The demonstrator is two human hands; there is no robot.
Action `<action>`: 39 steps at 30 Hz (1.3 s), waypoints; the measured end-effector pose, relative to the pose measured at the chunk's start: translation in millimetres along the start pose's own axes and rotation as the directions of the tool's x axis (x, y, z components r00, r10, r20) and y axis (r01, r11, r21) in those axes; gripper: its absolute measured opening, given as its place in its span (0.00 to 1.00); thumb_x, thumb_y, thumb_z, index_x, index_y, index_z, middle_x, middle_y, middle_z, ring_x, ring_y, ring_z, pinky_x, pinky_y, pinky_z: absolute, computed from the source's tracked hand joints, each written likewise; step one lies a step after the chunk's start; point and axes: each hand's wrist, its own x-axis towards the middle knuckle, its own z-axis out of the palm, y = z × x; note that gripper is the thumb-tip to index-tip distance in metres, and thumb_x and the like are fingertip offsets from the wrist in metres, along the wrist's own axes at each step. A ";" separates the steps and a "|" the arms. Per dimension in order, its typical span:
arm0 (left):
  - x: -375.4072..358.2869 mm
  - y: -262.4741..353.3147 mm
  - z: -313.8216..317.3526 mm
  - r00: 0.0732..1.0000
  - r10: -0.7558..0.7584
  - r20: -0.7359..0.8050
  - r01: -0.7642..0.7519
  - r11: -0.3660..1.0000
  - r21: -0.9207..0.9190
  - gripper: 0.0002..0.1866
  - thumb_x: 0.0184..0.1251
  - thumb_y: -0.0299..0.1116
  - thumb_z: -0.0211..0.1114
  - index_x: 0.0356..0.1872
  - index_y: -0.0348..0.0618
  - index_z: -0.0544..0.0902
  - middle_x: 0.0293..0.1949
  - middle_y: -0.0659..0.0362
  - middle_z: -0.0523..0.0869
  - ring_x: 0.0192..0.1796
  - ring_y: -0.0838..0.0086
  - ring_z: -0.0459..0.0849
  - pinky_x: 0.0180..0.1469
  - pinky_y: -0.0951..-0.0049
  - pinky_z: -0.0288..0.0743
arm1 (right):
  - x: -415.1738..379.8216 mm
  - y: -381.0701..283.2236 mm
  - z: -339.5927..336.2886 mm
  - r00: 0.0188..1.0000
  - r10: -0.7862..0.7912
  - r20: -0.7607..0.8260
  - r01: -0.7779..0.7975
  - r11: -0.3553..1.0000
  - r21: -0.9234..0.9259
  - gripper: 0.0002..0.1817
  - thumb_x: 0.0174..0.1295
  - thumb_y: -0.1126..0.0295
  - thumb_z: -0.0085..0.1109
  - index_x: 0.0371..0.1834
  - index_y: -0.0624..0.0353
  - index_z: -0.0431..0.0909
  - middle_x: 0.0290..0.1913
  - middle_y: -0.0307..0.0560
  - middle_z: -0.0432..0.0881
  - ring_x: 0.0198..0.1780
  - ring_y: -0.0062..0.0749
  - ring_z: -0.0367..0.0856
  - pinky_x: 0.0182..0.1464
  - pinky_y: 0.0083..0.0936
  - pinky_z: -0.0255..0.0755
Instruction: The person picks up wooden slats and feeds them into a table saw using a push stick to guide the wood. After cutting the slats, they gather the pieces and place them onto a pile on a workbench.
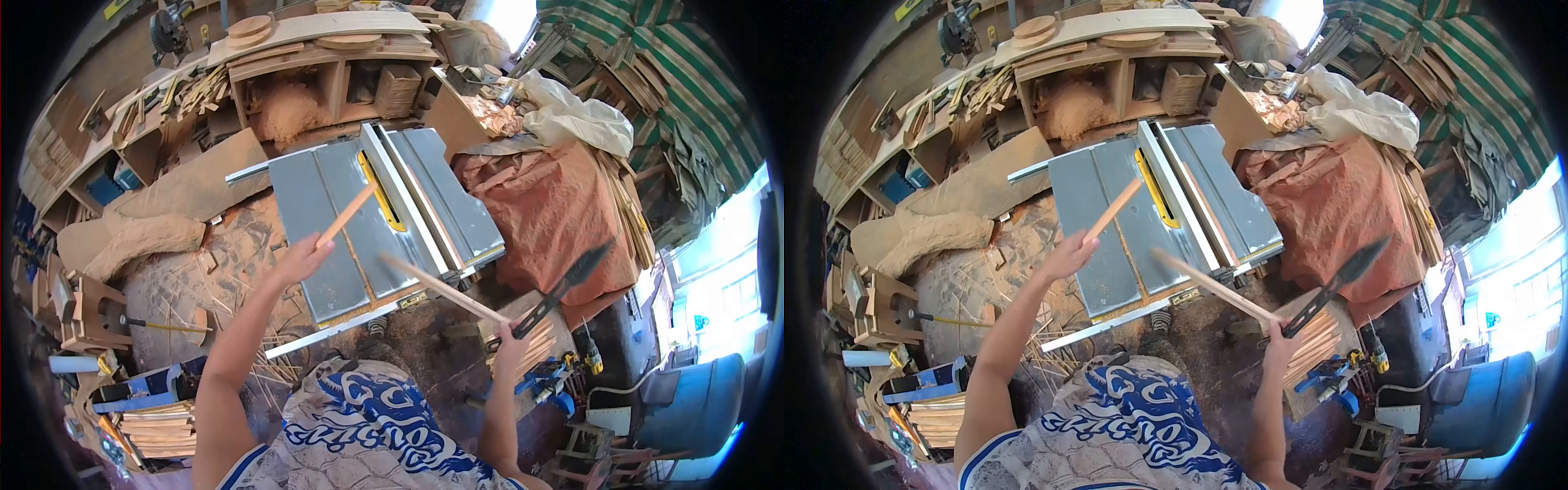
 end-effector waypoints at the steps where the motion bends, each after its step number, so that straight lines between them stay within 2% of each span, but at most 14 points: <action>1: -5.2 -8.2 12.6 1.000 -0.006 -0.003 0.006 1.000 -0.002 0.23 0.84 0.53 0.57 0.59 0.42 0.78 0.31 0.62 0.83 0.31 0.77 0.80 0.34 0.72 0.76 | -14.5 10.6 2.7 0.997 -0.031 -0.065 0.025 0.995 -0.099 0.17 0.64 0.82 0.69 0.50 0.60 0.72 0.39 0.40 0.77 0.35 0.22 0.79 0.36 0.23 0.77; 3: -34.9 -27.8 55.8 0.981 -0.191 0.021 0.189 0.939 -0.288 0.22 0.86 0.52 0.54 0.61 0.43 0.75 0.25 0.66 0.75 0.27 0.80 0.72 0.28 0.71 0.66 | -45.1 27.1 11.0 0.995 -0.021 -0.099 -0.005 0.968 -0.252 0.13 0.65 0.79 0.69 0.47 0.61 0.74 0.37 0.41 0.79 0.37 0.23 0.80 0.38 0.24 0.77; 4: -41.8 -50.1 83.8 0.971 -0.231 0.054 0.236 0.921 -0.310 0.22 0.86 0.51 0.53 0.63 0.43 0.74 0.26 0.65 0.75 0.26 0.80 0.72 0.28 0.71 0.66 | -60.4 33.2 11.7 0.997 0.029 -0.076 -0.051 0.950 -0.308 0.11 0.66 0.78 0.70 0.44 0.62 0.75 0.36 0.41 0.80 0.37 0.25 0.80 0.40 0.24 0.77; 5: -45.4 -71.5 109.5 0.959 -0.269 0.087 0.282 0.901 -0.331 0.22 0.86 0.51 0.52 0.64 0.43 0.73 0.27 0.65 0.75 0.26 0.79 0.72 0.28 0.72 0.66 | -67.2 66.8 5.7 0.989 -0.140 -0.040 0.104 0.873 -0.477 0.09 0.65 0.77 0.70 0.40 0.63 0.77 0.34 0.40 0.81 0.35 0.29 0.81 0.43 0.28 0.77; 6: -49.7 -78.2 131.9 0.964 -0.258 0.065 0.265 0.902 -0.340 0.22 0.86 0.50 0.52 0.65 0.44 0.73 0.27 0.65 0.75 0.27 0.81 0.72 0.28 0.74 0.67 | -81.2 66.3 19.0 0.977 -0.213 -0.023 0.176 0.857 -0.484 0.10 0.65 0.76 0.71 0.41 0.64 0.78 0.34 0.42 0.83 0.36 0.32 0.82 0.47 0.32 0.77; 8: -51.1 -67.0 162.4 0.965 -0.257 0.045 0.256 0.898 -0.358 0.22 0.87 0.49 0.52 0.67 0.45 0.73 0.28 0.65 0.75 0.27 0.82 0.72 0.29 0.75 0.67 | -94.8 71.6 31.4 0.991 -0.133 0.007 0.113 0.810 -0.575 0.10 0.65 0.75 0.71 0.44 0.64 0.79 0.35 0.46 0.85 0.38 0.32 0.84 0.47 0.32 0.77; 11: -46.3 -41.1 189.7 0.984 -0.170 0.056 0.179 0.930 -0.320 0.26 0.86 0.51 0.50 0.72 0.46 0.74 0.35 0.57 0.86 0.33 0.69 0.84 0.37 0.67 0.78 | -89.9 94.5 38.3 0.988 -0.145 0.057 0.146 0.739 -0.658 0.11 0.64 0.72 0.72 0.45 0.62 0.80 0.35 0.50 0.87 0.38 0.40 0.87 0.45 0.35 0.78; 13: -38.7 -33.4 203.7 0.993 -0.065 -0.095 0.057 0.995 -0.077 0.29 0.85 0.54 0.48 0.74 0.46 0.76 0.51 0.40 0.90 0.56 0.44 0.88 0.59 0.49 0.79 | -82.0 100.2 46.5 0.981 -0.182 0.063 0.175 0.707 -0.686 0.11 0.63 0.70 0.73 0.42 0.60 0.80 0.33 0.49 0.86 0.36 0.43 0.87 0.44 0.37 0.78; 16: -27.0 -30.3 213.7 0.994 -0.100 -0.031 0.095 0.987 -0.132 0.30 0.86 0.55 0.46 0.76 0.48 0.75 0.59 0.37 0.86 0.62 0.37 0.82 0.64 0.44 0.75 | -77.3 105.1 54.9 0.983 -0.183 0.022 0.152 0.737 -0.659 0.12 0.63 0.70 0.74 0.41 0.60 0.79 0.32 0.48 0.85 0.35 0.42 0.87 0.43 0.37 0.78; 26: -4.8 -28.0 223.2 0.982 -0.182 0.045 0.188 0.955 -0.230 0.27 0.87 0.50 0.46 0.76 0.48 0.75 0.55 0.39 0.88 0.61 0.40 0.84 0.62 0.47 0.77 | -59.3 109.4 60.6 0.983 -0.175 0.056 0.167 0.720 -0.673 0.12 0.62 0.73 0.73 0.42 0.61 0.78 0.33 0.51 0.85 0.36 0.47 0.87 0.44 0.40 0.78; 28: -1.9 -28.8 222.7 0.984 -0.164 0.063 0.176 0.927 -0.331 0.27 0.87 0.48 0.49 0.75 0.42 0.74 0.39 0.43 0.88 0.44 0.50 0.87 0.51 0.57 0.78 | -53.6 112.2 60.4 0.982 -0.158 0.103 0.187 0.734 -0.652 0.12 0.62 0.74 0.73 0.42 0.61 0.78 0.32 0.51 0.85 0.35 0.47 0.87 0.43 0.39 0.78; 32: -0.3 -24.2 228.1 0.981 -0.193 -0.007 0.182 0.935 -0.303 0.27 0.87 0.47 0.48 0.74 0.39 0.75 0.40 0.41 0.88 0.45 0.49 0.88 0.51 0.55 0.79 | -51.2 109.8 64.2 0.984 -0.135 0.113 0.176 0.730 -0.661 0.11 0.61 0.74 0.72 0.41 0.61 0.78 0.31 0.50 0.84 0.35 0.46 0.87 0.43 0.39 0.78; 34: 1.1 -23.2 227.2 0.974 -0.225 -0.021 0.213 0.947 -0.240 0.28 0.86 0.47 0.48 0.74 0.37 0.75 0.55 0.39 0.88 0.60 0.42 0.85 0.62 0.50 0.77 | -51.4 109.7 66.7 0.981 -0.159 0.108 0.191 0.739 -0.646 0.11 0.62 0.75 0.72 0.41 0.61 0.78 0.31 0.50 0.85 0.35 0.46 0.87 0.43 0.38 0.79; 39: 16.3 -20.6 213.6 0.973 -0.226 -0.042 0.210 0.947 -0.242 0.24 0.84 0.47 0.49 0.68 0.42 0.79 0.51 0.38 0.88 0.57 0.38 0.85 0.59 0.46 0.77 | -39.8 101.3 75.5 0.968 -0.143 0.204 0.242 0.741 -0.626 0.12 0.61 0.75 0.72 0.44 0.61 0.79 0.33 0.49 0.86 0.36 0.45 0.88 0.45 0.37 0.80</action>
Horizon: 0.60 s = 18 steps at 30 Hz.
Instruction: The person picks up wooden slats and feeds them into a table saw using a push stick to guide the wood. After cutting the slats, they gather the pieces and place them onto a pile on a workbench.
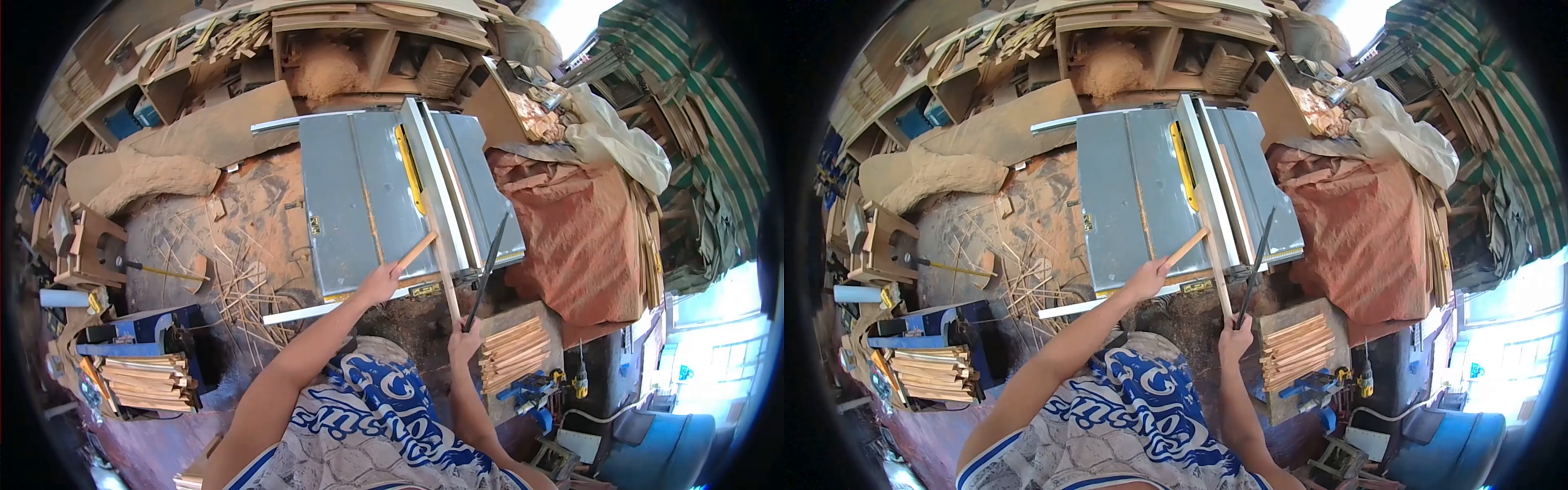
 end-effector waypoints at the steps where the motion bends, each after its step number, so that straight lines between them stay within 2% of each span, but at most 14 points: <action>1: 0.3 3.2 -2.1 1.000 -0.001 0.005 0.001 1.000 0.000 0.23 0.84 0.46 0.50 0.64 0.43 0.81 0.49 0.37 0.88 0.55 0.37 0.85 0.57 0.44 0.77 | 3.3 -2.9 0.9 1.000 -0.019 0.012 0.019 1.000 0.017 0.12 0.61 0.75 0.72 0.44 0.61 0.79 0.33 0.49 0.86 0.37 0.45 0.89 0.45 0.37 0.80; 2: 1.3 7.7 -4.4 1.000 -0.002 -0.005 0.002 1.000 -0.002 0.23 0.84 0.46 0.50 0.64 0.43 0.81 0.49 0.37 0.88 0.55 0.37 0.85 0.57 0.44 0.77 | 7.6 -7.0 2.6 0.999 -0.027 0.017 0.027 0.999 0.020 0.12 0.61 0.75 0.72 0.44 0.61 0.79 0.33 0.49 0.86 0.37 0.45 0.89 0.45 0.37 0.80; 4: 3.6 13.5 -7.0 0.996 0.036 -0.082 -0.035 0.999 0.019 0.18 0.83 0.44 0.49 0.57 0.43 0.81 0.44 0.37 0.88 0.51 0.36 0.85 0.53 0.40 0.77 | 15.2 -2.2 7.7 0.997 -0.028 0.066 0.028 1.000 -0.001 0.12 0.61 0.76 0.72 0.45 0.61 0.79 0.34 0.49 0.87 0.37 0.43 0.89 0.46 0.36 0.80; 5: 5.4 15.8 -10.1 0.995 0.036 -0.091 -0.035 0.999 0.016 0.18 0.83 0.44 0.49 0.57 0.43 0.81 0.44 0.37 0.88 0.51 0.36 0.85 0.53 0.40 0.77 | 17.1 0.1 9.4 0.997 -0.036 0.071 0.036 0.999 0.001 0.12 0.61 0.76 0.72 0.45 0.61 0.79 0.34 0.49 0.87 0.37 0.43 0.89 0.46 0.36 0.80; 7: 8.5 23.0 -18.9 0.998 -0.054 0.013 0.054 0.998 0.027 0.18 0.83 0.43 0.48 0.57 0.43 0.80 0.43 0.38 0.88 0.51 0.36 0.86 0.52 0.39 0.77 | 21.0 -1.2 11.7 0.994 -0.001 0.112 -0.004 0.999 0.042 0.13 0.61 0.77 0.72 0.44 0.61 0.77 0.34 0.45 0.85 0.39 0.36 0.86 0.48 0.33 0.79; 10: 10.6 28.4 -25.6 0.998 -0.060 0.009 0.059 0.996 0.066 0.18 0.83 0.43 0.48 0.58 0.44 0.80 0.43 0.39 0.88 0.50 0.37 0.86 0.52 0.39 0.77 | 24.8 -5.8 15.6 0.992 0.002 0.125 -0.014 0.995 0.095 0.13 0.61 0.77 0.71 0.45 0.61 0.77 0.35 0.45 0.85 0.39 0.35 0.87 0.48 0.32 0.79; 14: 17.9 26.6 -25.4 0.999 -0.045 -0.031 0.047 0.997 0.062 0.17 0.83 0.42 0.48 0.58 0.44 0.80 0.42 0.39 0.89 0.48 0.38 0.87 0.51 0.40 0.78 | 34.0 -6.4 22.1 0.990 -0.013 0.140 0.003 0.998 0.070 0.13 0.61 0.78 0.71 0.45 0.61 0.77 0.35 0.45 0.86 0.39 0.35 0.88 0.48 0.31 0.79; 17: 23.4 31.8 -30.5 0.996 -0.085 -0.006 0.085 0.996 0.028 0.17 0.82 0.41 0.49 0.58 0.44 0.80 0.41 0.39 0.89 0.47 0.39 0.88 0.50 0.40 0.79 | 41.6 -9.8 27.5 0.989 -0.057 0.134 0.050 0.997 0.051 0.12 0.62 0.75 0.72 0.46 0.61 0.80 0.35 0.48 0.88 0.39 0.38 0.90 0.46 0.34 0.81; 18: 26.5 32.9 -32.0 0.995 -0.101 0.002 0.101 0.994 0.029 0.18 0.82 0.41 0.49 0.60 0.45 0.81 0.42 0.39 0.89 0.48 0.39 0.88 0.50 0.41 0.79 | 44.3 -10.9 28.7 0.987 -0.061 0.151 0.054 0.997 0.051 0.12 0.61 0.76 0.71 0.45 0.62 0.79 0.36 0.47 0.88 0.39 0.35 0.89 0.47 0.33 0.80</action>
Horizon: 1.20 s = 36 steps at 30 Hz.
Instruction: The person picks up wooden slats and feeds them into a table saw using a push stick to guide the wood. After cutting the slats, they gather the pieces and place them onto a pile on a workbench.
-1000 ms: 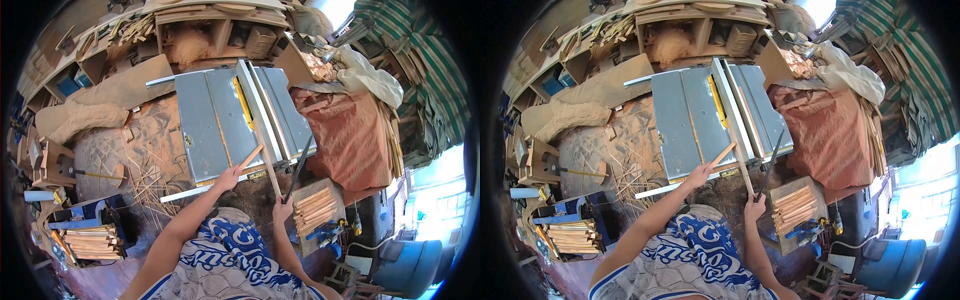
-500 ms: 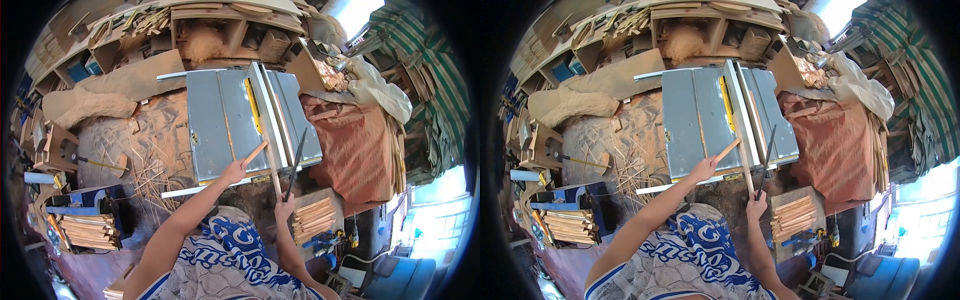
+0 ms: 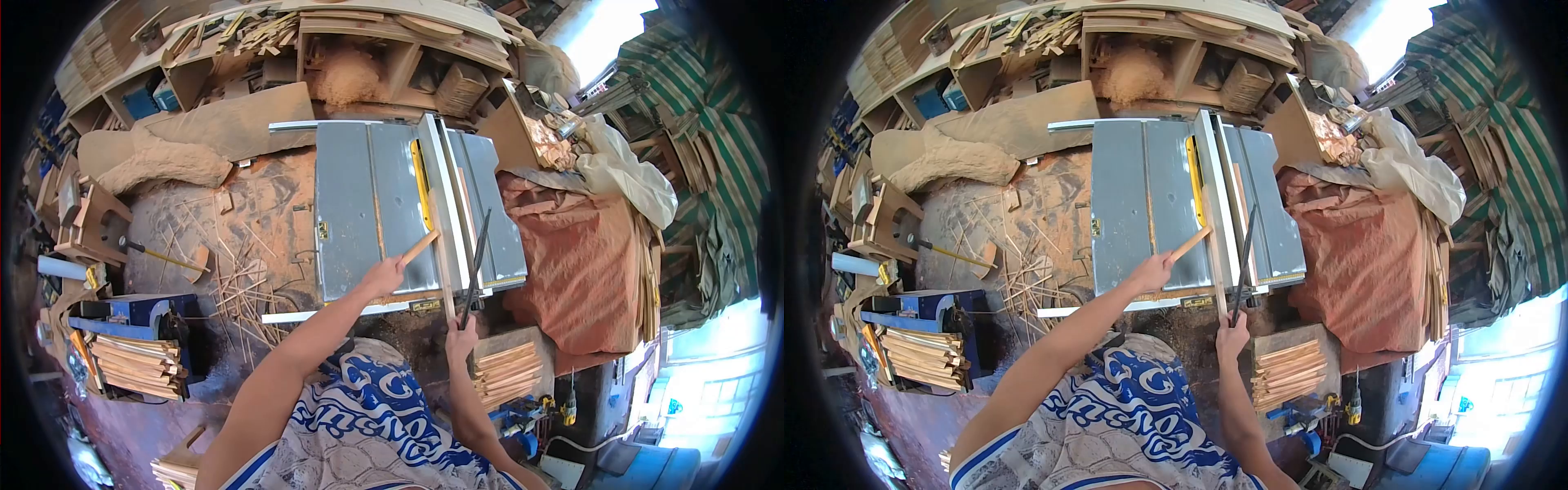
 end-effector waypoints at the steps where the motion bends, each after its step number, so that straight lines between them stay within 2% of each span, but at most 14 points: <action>1: 2.5 1.2 -1.5 1.000 -0.015 0.009 0.015 1.000 0.001 0.19 0.82 0.41 0.49 0.62 0.45 0.81 0.42 0.39 0.89 0.48 0.39 0.88 0.51 0.41 0.80 | 2.3 -0.8 0.9 1.000 -0.003 0.017 0.003 1.000 0.000 0.12 0.61 0.77 0.71 0.44 0.62 0.77 0.37 0.46 0.87 0.39 0.32 0.87 0.47 0.32 0.79; 5: 21.4 -5.1 -3.3 0.996 0.052 -0.078 -0.046 0.996 0.075 0.22 0.82 0.42 0.50 0.67 0.46 0.80 0.43 0.38 0.90 0.48 0.40 0.89 0.52 0.42 0.80 | 14.3 5.6 14.8 1.000 -0.001 -0.001 0.001 0.997 0.076 0.13 0.60 0.76 0.73 0.44 0.63 0.78 0.34 0.43 0.85 0.37 0.31 0.85 0.46 0.32 0.79; 8: 27.5 -0.9 -8.2 0.994 0.038 -0.104 -0.029 0.996 0.089 0.23 0.83 0.42 0.50 0.71 0.47 0.78 0.44 0.39 0.90 0.48 0.40 0.89 0.53 0.42 0.81 | 17.6 5.7 23.6 0.997 0.040 -0.060 -0.034 0.994 0.100 0.20 0.56 0.73 0.79 0.47 0.65 0.77 0.36 0.45 0.83 0.38 0.35 0.83 0.48 0.32 0.78; 10: 29.6 2.9 -11.3 0.996 -0.014 -0.089 0.020 0.997 0.068 0.24 0.83 0.43 0.50 0.71 0.46 0.78 0.46 0.38 0.90 0.50 0.40 0.88 0.55 0.43 0.80 | 19.9 6.1 31.4 0.953 0.014 -0.302 -0.021 1.000 -0.018 0.32 0.50 0.68 0.85 0.54 0.68 0.75 0.45 0.50 0.81 0.47 0.43 0.82 0.54 0.36 0.77; 14: 42.2 -0.7 -9.9 0.992 0.002 -0.126 0.002 0.999 0.036 0.24 0.83 0.43 0.50 0.71 0.46 0.78 0.49 0.37 0.89 0.53 0.39 0.87 0.57 0.44 0.80 | 24.1 5.5 43.7 0.922 0.064 -0.383 -0.087 0.995 -0.044 0.43 0.46 0.62 0.89 0.60 0.71 0.71 0.55 0.57 0.77 0.57 0.50 0.78 0.62 0.41 0.73; 16: 45.6 1.6 -11.3 0.991 -0.021 -0.129 0.025 0.999 0.030 0.23 0.83 0.43 0.50 0.70 0.44 0.79 0.51 0.37 0.88 0.55 0.39 0.87 0.58 0.44 0.79 | 25.6 -2.5 51.3 0.896 0.201 -0.396 -0.239 0.970 -0.047 0.49 0.43 0.56 0.89 0.64 0.70 0.70 0.59 0.58 0.76 0.62 0.58 0.78 0.64 0.50 0.73; 19: 50.6 4.7 -14.3 0.983 0.060 -0.176 -0.049 0.997 0.063 0.23 0.83 0.42 0.49 0.68 0.43 0.79 0.51 0.37 0.88 0.55 0.38 0.86 0.58 0.44 0.79 | 29.6 -17.1 58.6 0.861 0.321 -0.395 -0.351 0.936 -0.005 0.52 0.45 0.54 0.89 0.66 0.74 0.68 0.62 0.63 0.74 0.66 0.59 0.74 0.69 0.47 0.69; 20: 52.2 6.6 -15.7 0.983 0.058 -0.172 -0.048 0.997 0.063 0.23 0.83 0.42 0.49 0.68 0.43 0.79 0.51 0.37 0.88 0.55 0.38 0.86 0.58 0.44 0.79 | 31.6 -23.6 59.7 0.847 0.369 -0.382 -0.400 0.916 -0.002 0.56 0.44 0.49 0.88 0.68 0.75 0.67 0.65 0.64 0.73 0.69 0.61 0.73 0.70 0.49 0.69; 26: 47.7 5.5 -8.6 0.998 0.014 -0.065 -0.008 0.996 0.091 0.22 0.83 0.42 0.48 0.67 0.41 0.78 0.52 0.36 0.87 0.55 0.37 0.85 0.58 0.43 0.79 | 38.0 -34.0 71.2 0.816 0.422 -0.395 -0.459 0.889 0.003 0.57 0.43 0.46 0.88 0.68 0.73 0.67 0.63 0.63 0.76 0.68 0.59 0.74 0.70 0.48 0.69; 27: 46.8 -6.7 4.9 0.989 0.046 -0.143 -0.033 0.995 0.096 0.22 0.84 0.42 0.48 0.67 0.41 0.78 0.52 0.36 0.87 0.56 0.37 0.85 0.58 0.43 0.79 | 39.1 -31.1 75.8 0.816 0.425 -0.392 -0.459 0.888 0.007 0.57 0.43 0.46 0.88 0.68 0.73 0.67 0.63 0.63 0.76 0.68 0.59 0.74 0.70 0.48 0.69; 29: 42.2 -9.7 10.3 0.973 0.074 -0.220 -0.052 0.993 0.105 0.22 0.84 0.42 0.48 0.67 0.41 0.78 0.52 0.36 0.87 0.56 0.37 0.85 0.58 0.43 0.79 | 40.5 -19.6 87.2 0.772 0.406 -0.489 -0.447 0.894 0.036 0.54 0.38 0.45 0.90 0.63 0.66 0.71 0.59 0.58 0.78 0.60 0.61 0.79 0.60 0.53 0.74; 33: 25.3 17.0 1.1 0.990 -0.011 -0.140 0.018 0.999 0.047 0.25 0.83 0.42 0.49 0.72 0.42 0.76 0.53 0.35 0.87 0.58 0.39 0.85 0.60 0.44 0.78 | 41.4 -15.3 83.9 0.784 0.437 -0.441 -0.464 0.884 0.051 0.55 0.39 0.43 0.89 0.65 0.66 0.70 0.59 0.60 0.78 0.62 0.61 0.79 0.62 0.53 0.73; 35: 19.5 22.8 -2.0 0.995 -0.027 -0.098 0.033 0.998 0.062 0.26 0.83 0.42 0.49 0.74 0.42 0.75 0.54 0.35 0.87 0.58 0.39 0.85 0.61 0.45 0.78 | 39.2 -7.5 81.0 0.820 0.341 -0.459 -0.385 0.923 -0.002 0.56 0.40 0.42 0.89 0.66 0.67 0.69 0.60 0.62 0.77 0.63 0.61 0.78 0.64 0.53 0.72; 36: 24.0 16.6 2.5 0.989 -0.005 -0.146 0.016 0.997 0.073 0.25 0.83 0.42 0.49 0.73 0.41 0.76 0.53 0.35 0.87 0.57 0.39 0.86 0.60 0.44 0.79 | 33.5 -18.2 64.9 0.866 0.311 -0.392 -0.344 0.939 -0.014 0.48 0.55 0.48 0.82 0.68 0.69 0.69 0.60 0.63 0.77 0.64 0.60 0.77 0.65 0.51 0.71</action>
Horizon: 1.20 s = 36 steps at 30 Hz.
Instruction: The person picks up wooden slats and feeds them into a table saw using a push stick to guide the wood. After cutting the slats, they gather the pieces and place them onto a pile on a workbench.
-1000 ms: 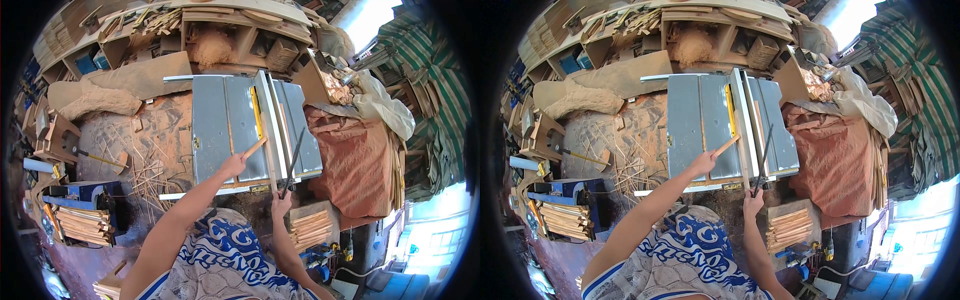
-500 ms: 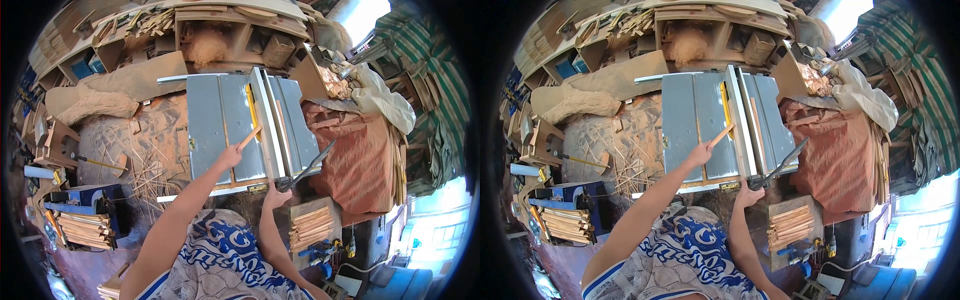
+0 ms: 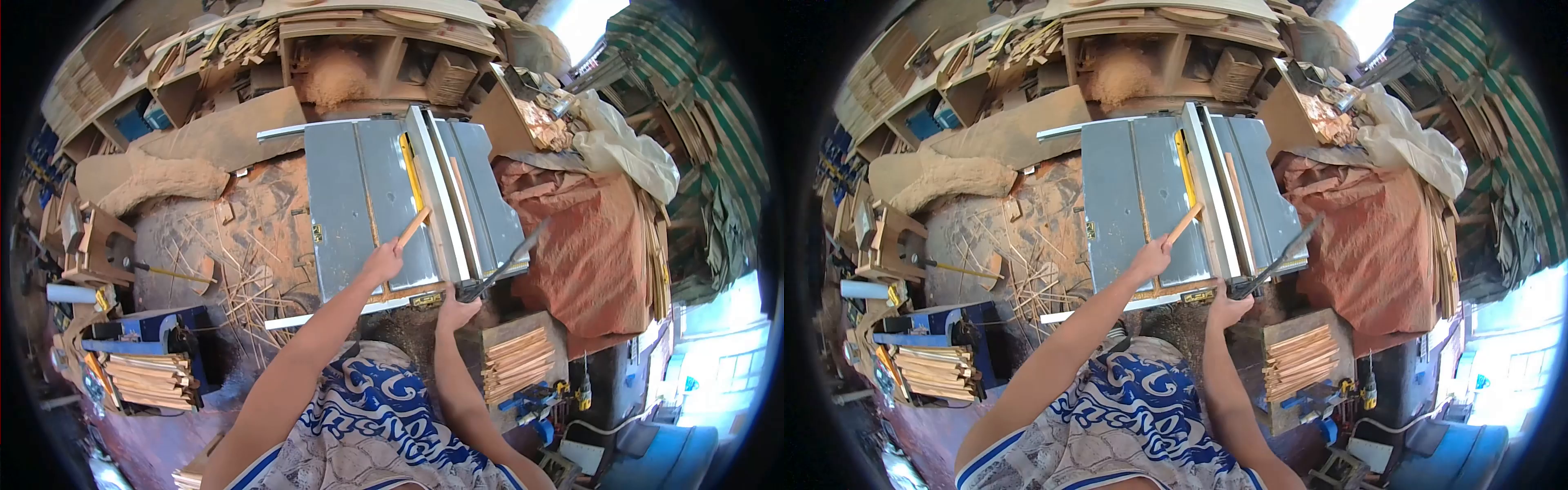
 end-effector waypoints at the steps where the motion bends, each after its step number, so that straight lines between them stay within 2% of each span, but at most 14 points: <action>1: 4.2 -3.0 3.8 0.999 0.021 -0.051 -0.020 1.000 0.006 0.25 0.83 0.41 0.50 0.72 0.40 0.77 0.52 0.35 0.87 0.56 0.39 0.86 0.60 0.43 0.79 | -1.4 -1.5 -17.6 1.000 0.011 -0.012 -0.011 1.000 0.003 0.48 0.55 0.48 0.82 0.68 0.69 0.69 0.60 0.63 0.77 0.64 0.60 0.77 0.65 0.51 0.71; 2: 7.9 -3.3 4.8 0.999 0.029 -0.040 -0.029 1.000 0.010 0.25 0.83 0.41 0.50 0.72 0.40 0.77 0.52 0.35 0.87 0.56 0.39 0.86 0.60 0.43 0.79 | -3.1 2.9 -37.8 0.981 -0.186 0.053 0.181 0.980 0.084 0.41 0.62 0.54 0.75 0.70 0.71 0.68 0.59 0.63 0.77 0.64 0.60 0.77 0.66 0.49 0.71; 3: 9.9 -6.2 5.9 0.999 0.022 -0.035 -0.022 1.000 0.004 0.25 0.83 0.41 0.50 0.71 0.41 0.77 0.51 0.36 0.88 0.55 0.38 0.86 0.59 0.43 0.79 | -7.1 12.7 -60.1 0.920 -0.379 0.104 0.359 0.918 0.169 0.35 0.68 0.61 0.68 0.71 0.72 0.67 0.59 0.63 0.77 0.64 0.60 0.77 0.66 0.48 0.71; 4: 10.6 -9.5 8.0 1.000 0.013 -0.027 -0.013 1.000 -0.003 0.24 0.83 0.41 0.50 0.71 0.41 0.77 0.50 0.36 0.88 0.54 0.38 0.87 0.58 0.43 0.79 | -14.0 20.5 -86.2 0.874 -0.444 0.198 0.415 0.894 0.171 0.30 0.71 0.73 0.55 0.76 0.69 0.65 0.55 0.65 0.79 0.57 0.65 0.81 0.59 0.46 0.75; 5: 10.8 -11.0 9.4 1.000 0.016 -0.007 -0.016 1.000 0.000 0.24 0.83 0.41 0.50 0.71 0.41 0.77 0.50 0.36 0.88 0.54 0.38 0.87 0.58 0.43 0.79 | -24.6 16.6 -117.7 0.882 -0.431 0.193 0.406 0.901 0.157 0.30 0.71 0.73 0.55 0.76 0.69 0.65 0.55 0.65 0.79 0.57 0.65 0.81 0.59 0.46 0.75; 7: 10.5 -11.7 10.6 0.997 0.051 -0.051 -0.050 0.999 0.021 0.25 0.82 0.41 0.51 0.72 0.41 0.77 0.49 0.36 0.89 0.54 0.37 0.87 0.57 0.42 0.80 | -47.7 1.7 -175.9 0.758 -0.425 0.495 0.451 0.889 0.072 0.34 0.71 0.75 0.52 0.82 0.58 0.62 0.53 0.67 0.79 0.46 0.70 0.82 0.49 0.50 0.78; 8: 9.7 -10.6 10.3 0.998 0.058 -0.038 -0.057 0.998 0.023 0.25 0.82 0.41 0.51 0.72 0.41 0.77 0.49 0.36 0.89 0.54 0.37 0.87 0.57 0.42 0.80 | -55.6 14.8 -191.5 0.767 -0.417 0.488 0.445 0.893 0.063 0.34 0.71 0.75 0.52 0.82 0.58 0.62 0.53 0.67 0.79 0.46 0.70 0.82 0.49 0.50 0.78; 10: 8.8 -8.6 8.5 0.999 0.023 -0.038 -0.023 1.000 -0.008 0.25 0.81 0.42 0.51 0.71 0.41 0.77 0.49 0.36 0.89 0.54 0.37 0.86 0.58 0.42 0.79 | -71.1 33.8 -219.4 0.617 -0.418 0.667 0.580 0.814 -0.026 0.39 0.69 0.76 0.51 0.86 0.45 0.58 0.51 0.66 0.79 0.39 0.72 0.82 0.42 0.54 0.78; 11: 8.6 -9.1 8.7 0.999 0.029 -0.028 -0.029 1.000 -0.003 0.25 0.81 0.42 0.51 0.71 0.41 0.77 0.49 0.36 0.89 0.54 0.37 0.86 0.58 0.42 0.79 | -79.1 34.6 -227.5 0.627 -0.412 0.661 0.573 0.819 -0.033 0.39 0.69 0.76 0.51 0.86 0.45 0.58 0.51 0.66 0.79 0.39 0.72 0.82 0.42 0.54 0.78; 13: 10.1 -8.8 8.6 1.000 0.000 -0.016 0.000 1.000 0.001 0.25 0.81 0.42 0.51 0.71 0.43 0.78 0.48 0.36 0.89 0.54 0.37 0.86 0.58 0.42 0.79 | -91.4 35.0 -241.7 0.637 -0.179 0.750 0.549 0.788 -0.278 0.44 0.66 0.77 0.53 0.88 0.39 0.55 0.47 0.64 0.79 0.39 0.69 0.83 0.42 0.56 0.78; 17: 10.7 -11.0 11.2 1.000 0.026 -0.018 -0.026 1.000 -0.003 0.26 0.81 0.42 0.50 0.73 0.44 0.77 0.48 0.36 0.89 0.54 0.37 0.87 0.58 0.43 0.79 | -89.9 15.0 -235.1 0.690 -0.148 0.709 0.551 0.742 -0.381 0.46 0.63 0.78 0.54 0.87 0.37 0.56 0.41 0.61 0.78 0.39 0.68 0.83 0.42 0.56 0.78; 19: 12.9 -13.1 13.0 0.998 0.027 -0.057 -0.027 1.000 -0.001 0.26 0.82 0.43 0.50 0.74 0.45 0.76 0.48 0.36 0.89 0.54 0.38 0.87 0.58 0.43 0.79 | -86.4 10.5 -231.2 0.666 -0.166 0.728 0.576 0.734 -0.360 0.46 0.64 0.78 0.52 0.88 0.35 0.55 0.41 0.61 0.78 0.37 0.68 0.82 0.41 0.57 0.79; 28: 11.3 -7.6 5.5 0.999 0.050 -0.017 -0.049 0.997 0.060 0.26 0.83 0.43 0.49 0.75 0.46 0.75 0.49 0.36 0.89 0.54 0.37 0.87 0.59 0.44 0.78 | -88.0 14.3 -230.2 0.678 -0.180 0.713 0.547 0.771 -0.326 0.45 0.66 0.78 0.51 0.87 0.33 0.57 0.39 0.61 0.78 0.35 0.68 0.82 0.40 0.57 0.78; 36: 12.1 -6.2 7.7 1.000 0.015 -0.012 -0.015 1.000 0.015 0.26 0.84 0.44 0.50 0.75 0.46 0.75 0.51 0.37 0.89 0.56 0.38 0.86 0.59 0.44 0.78 | -83.9 15.9 -218.3 0.659 -0.143 0.738 0.541 0.772 -0.333 0.46 0.65 0.79 0.52 0.87 0.32 0.57 0.39 0.62 0.79 0.36 0.68 0.82 0.41 0.58 0.78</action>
